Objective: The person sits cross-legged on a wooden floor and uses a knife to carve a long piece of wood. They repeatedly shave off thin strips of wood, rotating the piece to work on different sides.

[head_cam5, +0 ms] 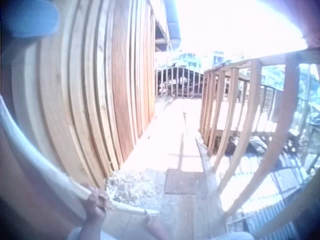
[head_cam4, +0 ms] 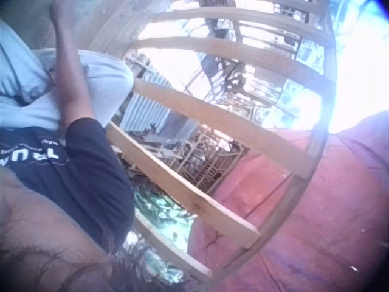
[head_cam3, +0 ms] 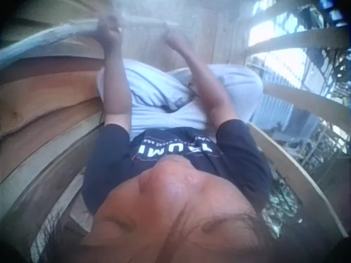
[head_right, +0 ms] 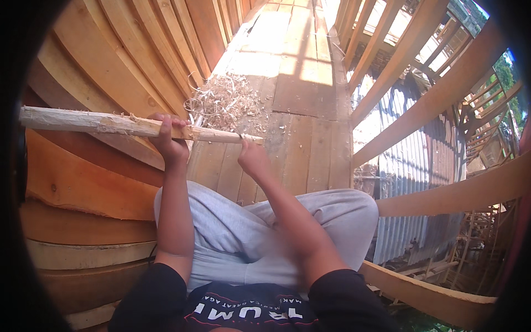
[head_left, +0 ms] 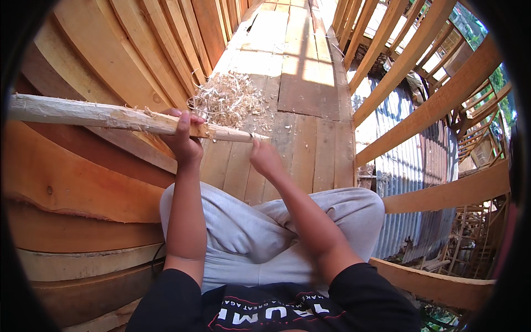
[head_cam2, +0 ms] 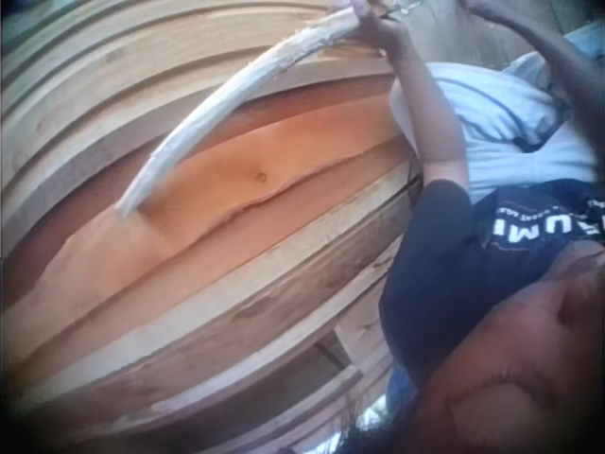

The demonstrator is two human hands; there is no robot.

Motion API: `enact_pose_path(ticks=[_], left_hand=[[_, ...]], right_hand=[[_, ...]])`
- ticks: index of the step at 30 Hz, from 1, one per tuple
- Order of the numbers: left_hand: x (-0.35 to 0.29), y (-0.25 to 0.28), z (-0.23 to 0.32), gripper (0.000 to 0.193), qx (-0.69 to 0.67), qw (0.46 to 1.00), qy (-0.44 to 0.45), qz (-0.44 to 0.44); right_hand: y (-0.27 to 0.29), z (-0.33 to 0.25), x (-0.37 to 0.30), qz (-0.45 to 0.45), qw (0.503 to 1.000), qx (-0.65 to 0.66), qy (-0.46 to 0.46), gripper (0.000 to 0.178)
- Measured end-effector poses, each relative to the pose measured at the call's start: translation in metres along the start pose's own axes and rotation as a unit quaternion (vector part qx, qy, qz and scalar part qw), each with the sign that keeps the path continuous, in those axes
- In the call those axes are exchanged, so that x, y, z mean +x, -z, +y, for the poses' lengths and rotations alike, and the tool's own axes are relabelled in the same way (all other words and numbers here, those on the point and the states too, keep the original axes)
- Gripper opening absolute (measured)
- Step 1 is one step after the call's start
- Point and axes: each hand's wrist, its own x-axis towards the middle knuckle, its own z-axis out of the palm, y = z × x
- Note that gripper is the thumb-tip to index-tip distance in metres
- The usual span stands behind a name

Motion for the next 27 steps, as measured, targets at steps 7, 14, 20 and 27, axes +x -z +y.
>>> enact_pose_path(ticks=[7,14,20,27], left_hand=[[0.006,0.009,0.002,0.019,-0.001,1.0,-0.011,-0.006],[0.005,0.007,-0.004,0.021,-0.03,0.999,0.013,-0.017],[0.009,0.015,-0.003,0.021,-0.034,0.999,0.002,-0.002],[0.005,-0.002,-0.009,0.021,-0.056,0.998,0.008,-0.038]], right_hand=[[0.021,-0.064,-0.019,-0.054,0.998,0.016,0.033,0.039],[0.003,0.008,0.005,-0.044,0.998,-0.019,-0.041,0.039],[0.009,-0.045,-0.012,-0.062,0.998,-0.017,-0.021,0.041],[-0.005,0.098,0.016,-0.106,0.979,-0.12,-0.125,0.036]])
